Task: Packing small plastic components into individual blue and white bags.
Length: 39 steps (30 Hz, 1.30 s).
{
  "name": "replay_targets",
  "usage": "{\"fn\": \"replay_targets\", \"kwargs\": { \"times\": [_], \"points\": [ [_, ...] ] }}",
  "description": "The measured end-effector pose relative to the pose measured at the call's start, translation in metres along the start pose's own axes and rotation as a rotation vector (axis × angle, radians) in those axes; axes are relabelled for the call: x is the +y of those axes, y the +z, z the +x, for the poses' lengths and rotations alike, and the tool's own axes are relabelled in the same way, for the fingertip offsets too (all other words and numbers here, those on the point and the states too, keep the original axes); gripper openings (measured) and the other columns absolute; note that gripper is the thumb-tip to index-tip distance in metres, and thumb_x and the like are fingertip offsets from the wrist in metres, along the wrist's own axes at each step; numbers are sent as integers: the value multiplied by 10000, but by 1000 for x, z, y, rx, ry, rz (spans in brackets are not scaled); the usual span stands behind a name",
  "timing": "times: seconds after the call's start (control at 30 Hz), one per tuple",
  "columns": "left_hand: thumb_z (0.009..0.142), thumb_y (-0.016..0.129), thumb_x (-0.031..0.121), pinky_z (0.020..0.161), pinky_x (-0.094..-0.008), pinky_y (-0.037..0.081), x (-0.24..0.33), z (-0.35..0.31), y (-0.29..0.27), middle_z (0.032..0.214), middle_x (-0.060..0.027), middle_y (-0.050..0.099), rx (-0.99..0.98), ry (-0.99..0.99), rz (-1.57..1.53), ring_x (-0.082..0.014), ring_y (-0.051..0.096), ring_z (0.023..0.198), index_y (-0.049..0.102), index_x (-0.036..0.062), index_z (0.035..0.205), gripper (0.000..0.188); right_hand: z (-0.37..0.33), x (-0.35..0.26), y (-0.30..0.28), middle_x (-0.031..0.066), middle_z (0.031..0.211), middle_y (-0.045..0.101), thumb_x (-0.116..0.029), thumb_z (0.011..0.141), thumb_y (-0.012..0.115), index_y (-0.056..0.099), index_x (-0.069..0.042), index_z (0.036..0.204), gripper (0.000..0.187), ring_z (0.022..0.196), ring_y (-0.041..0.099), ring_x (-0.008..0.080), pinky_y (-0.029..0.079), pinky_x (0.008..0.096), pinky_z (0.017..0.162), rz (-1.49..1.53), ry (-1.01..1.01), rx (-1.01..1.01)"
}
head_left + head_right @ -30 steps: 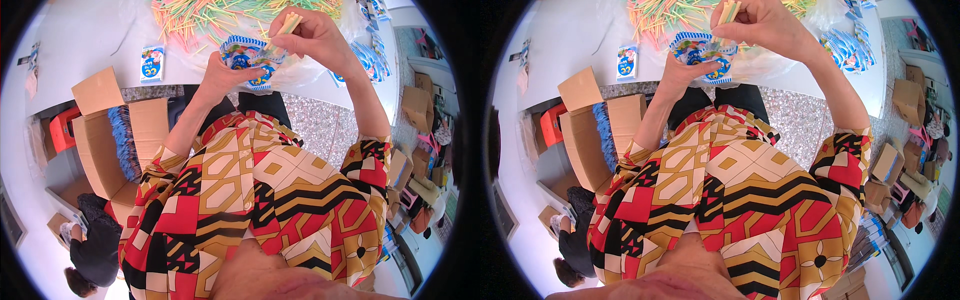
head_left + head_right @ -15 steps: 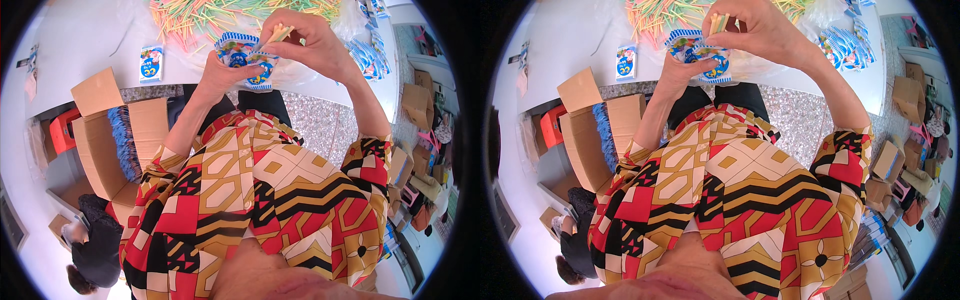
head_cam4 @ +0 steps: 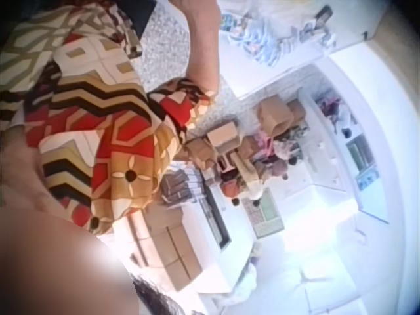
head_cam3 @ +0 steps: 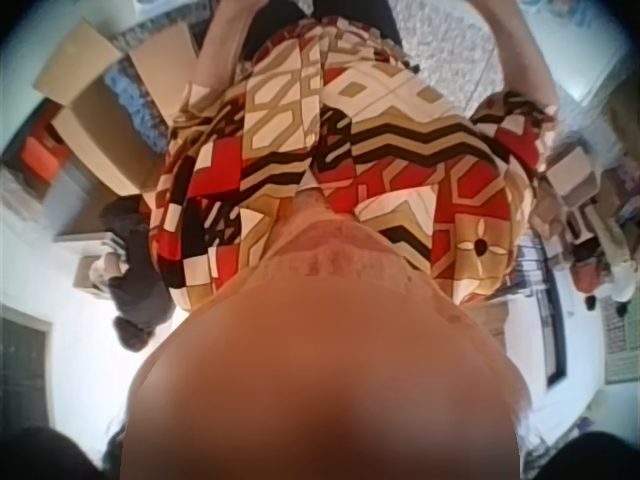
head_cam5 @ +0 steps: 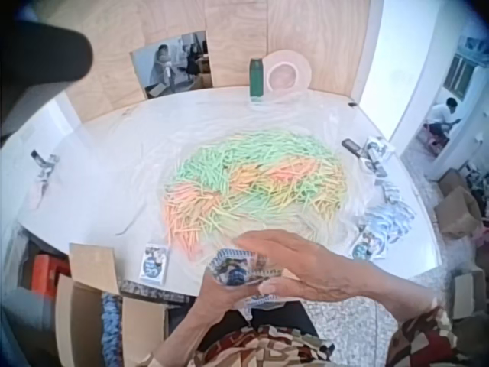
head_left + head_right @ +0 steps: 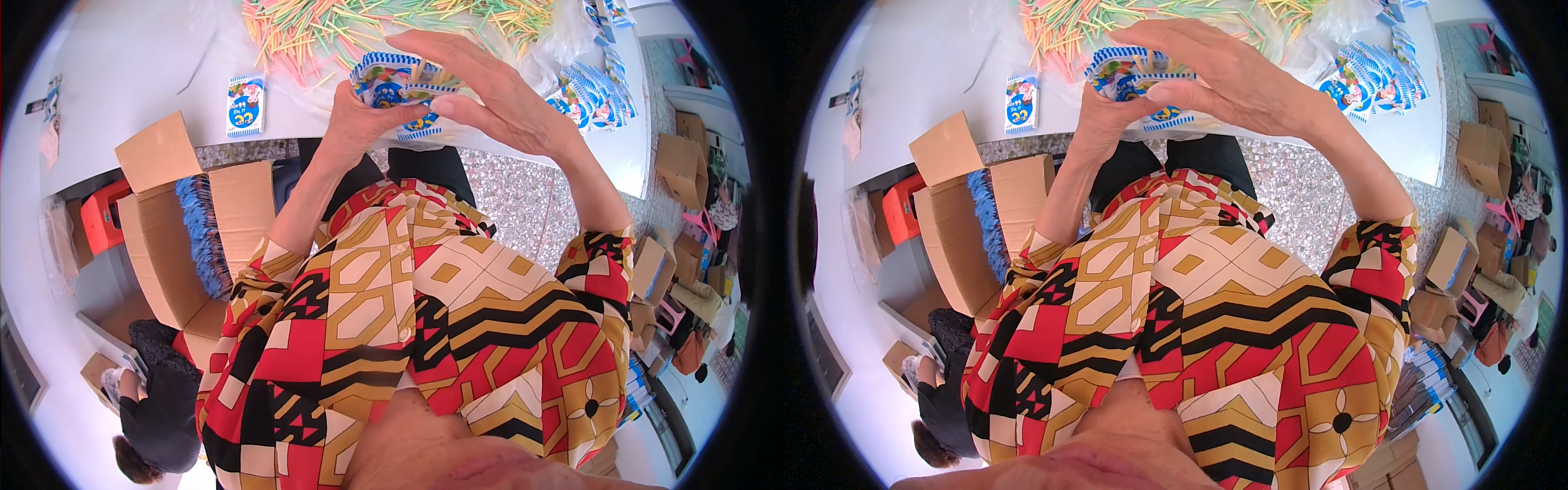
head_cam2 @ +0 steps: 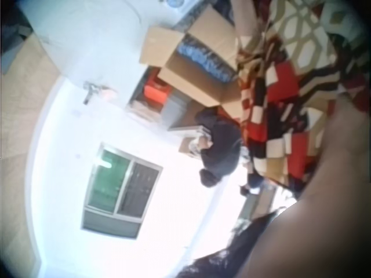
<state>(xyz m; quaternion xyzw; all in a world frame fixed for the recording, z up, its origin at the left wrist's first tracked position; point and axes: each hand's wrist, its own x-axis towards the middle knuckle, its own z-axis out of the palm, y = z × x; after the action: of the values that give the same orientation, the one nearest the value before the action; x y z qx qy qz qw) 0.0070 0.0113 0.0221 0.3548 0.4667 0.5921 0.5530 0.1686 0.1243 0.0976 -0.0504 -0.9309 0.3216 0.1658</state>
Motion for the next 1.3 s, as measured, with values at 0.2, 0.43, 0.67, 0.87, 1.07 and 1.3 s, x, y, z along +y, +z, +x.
{"fn": "replay_targets", "kwargs": {
  "times": [0.2, 0.43, 0.67, 0.87, 1.07, 1.3],
  "points": [
    [702, 757, 15, 754, -269, 517, 2, 3, 5, 930, -69, 667, 19, 69, -109, -126, 634, 835, 606, 10, 1018, 350, -18, 19, 2, 95, 1247, 512, -234, 961, 412, 380, -69, 1354, 427, 1109, 497, 148, 372, 315, 976, 557, 170, 239],
    [712, 747, 14, 756, -271, 518, 0, 3, 12, 949, -71, 662, -40, -12, -34, -125, 630, 843, 596, 12, 1037, 359, -51, 25, 29, 6, 974, 617, -50, 879, 578, 577, -18, 1067, 190, 890, 557, 56, 441, 209, 817, 692, 371, 352],
    [831, 647, 70, 719, -279, 524, -3, 1, 15, 954, -45, 640, 48, -126, -222, -119, 624, 828, 578, 25, 1056, 240, -78, 6, 18, 50, 848, 624, -35, 895, 545, 567, -3, 1018, 129, 787, 588, 80, 488, 228, 704, 625, 357, 692],
    [862, 614, 101, 670, -293, 531, -6, 6, 18, 862, -87, 651, 35, -137, -188, -170, 647, 762, 571, 36, 1016, 173, -138, 30, 26, 50, 868, 630, -27, 907, 520, 558, -16, 1027, 127, 788, 597, 82, 496, 232, 664, 448, 490, 859],
    [871, 597, 107, 681, -305, 536, -8, 10, 27, 876, -115, 659, 68, -141, -155, -191, 659, 776, 576, 17, 1011, 169, -179, 60, 31, 7, 782, 614, -49, 901, 551, 555, -26, 976, 79, 709, 560, 49, 447, 198, 631, 316, 628, 1285],
    [858, 612, 105, 688, -311, 538, -7, 10, 31, 882, -119, 659, 56, -145, -110, -200, 660, 784, 574, 7, 1015, 189, -195, 94, 43, 42, 892, 607, -111, 857, 634, 546, -49, 1106, 272, 793, 554, 97, 466, 229, 673, -196, 811, 1227]
  ]
}}
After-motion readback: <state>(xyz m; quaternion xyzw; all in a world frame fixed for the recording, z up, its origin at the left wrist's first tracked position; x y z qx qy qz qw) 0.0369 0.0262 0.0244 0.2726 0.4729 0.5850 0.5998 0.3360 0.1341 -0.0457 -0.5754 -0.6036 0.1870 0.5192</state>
